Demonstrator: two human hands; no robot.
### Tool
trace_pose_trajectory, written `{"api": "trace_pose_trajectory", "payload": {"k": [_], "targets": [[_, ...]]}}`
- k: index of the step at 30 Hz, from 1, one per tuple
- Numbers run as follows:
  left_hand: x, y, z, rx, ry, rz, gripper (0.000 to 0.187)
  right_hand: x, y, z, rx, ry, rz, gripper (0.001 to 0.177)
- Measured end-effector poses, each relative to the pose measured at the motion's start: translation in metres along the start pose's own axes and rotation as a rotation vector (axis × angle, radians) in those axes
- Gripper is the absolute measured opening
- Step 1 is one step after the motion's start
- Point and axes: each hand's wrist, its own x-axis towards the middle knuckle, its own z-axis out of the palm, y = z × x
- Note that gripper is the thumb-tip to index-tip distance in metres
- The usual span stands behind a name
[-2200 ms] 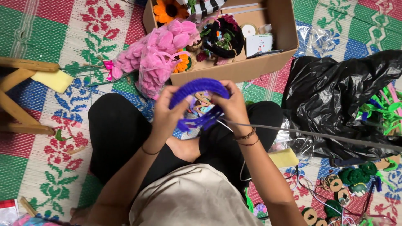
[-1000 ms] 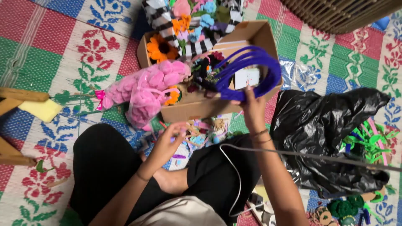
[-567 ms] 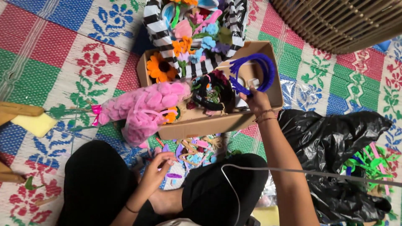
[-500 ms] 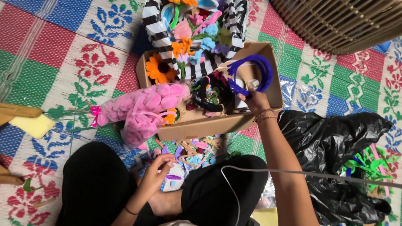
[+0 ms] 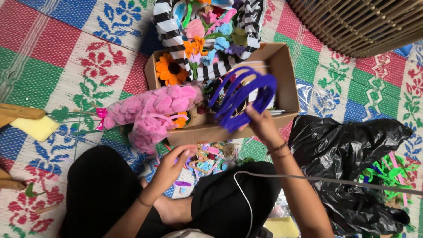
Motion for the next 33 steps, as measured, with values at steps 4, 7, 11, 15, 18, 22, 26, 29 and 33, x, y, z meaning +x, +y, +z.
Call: {"api": "trace_pose_trajectory", "payload": {"k": [4, 7, 11, 15, 18, 22, 26, 29, 33], "targets": [[0.009, 0.0, 0.009, -0.08, 0.002, 0.115, 0.03, -0.049, -0.002, 0.036, -0.076, -0.079, 0.04, 0.022], [0.002, 0.006, 0.011, -0.303, -0.111, 0.173, 0.036, -0.066, 0.015, 0.038, 0.004, -0.117, 0.037, 0.015], [-0.016, 0.006, 0.005, -0.452, -0.161, 0.281, 0.023, -0.081, 0.036, 0.024, 0.022, -0.197, -0.008, 0.013], [-0.02, -0.007, -0.005, -0.37, -0.19, 0.423, 0.006, -0.096, 0.035, 0.025, -0.161, -0.289, -0.144, 0.013], [-0.028, 0.012, -0.014, -0.205, -0.044, 0.446, 0.007, -0.094, 0.056, 0.007, -0.188, -0.229, -0.213, 0.019], [-0.035, 0.029, -0.027, -0.17, -0.035, 0.467, 0.009, -0.118, 0.035, 0.032, -0.025, -0.178, -0.291, 0.018], [-0.042, 0.043, -0.036, -0.129, -0.138, 0.462, 0.018, -0.138, 0.014, 0.049, 0.076, -0.136, -0.302, 0.014], [-0.047, 0.051, -0.039, -0.274, -0.247, 0.383, 0.017, -0.143, 0.016, 0.046, 0.061, -0.138, -0.356, 0.015], [-0.046, 0.038, -0.042, -0.51, -0.4, 0.211, 0.016, -0.133, 0.035, 0.023, 0.026, -0.184, -0.483, 0.02]]}}
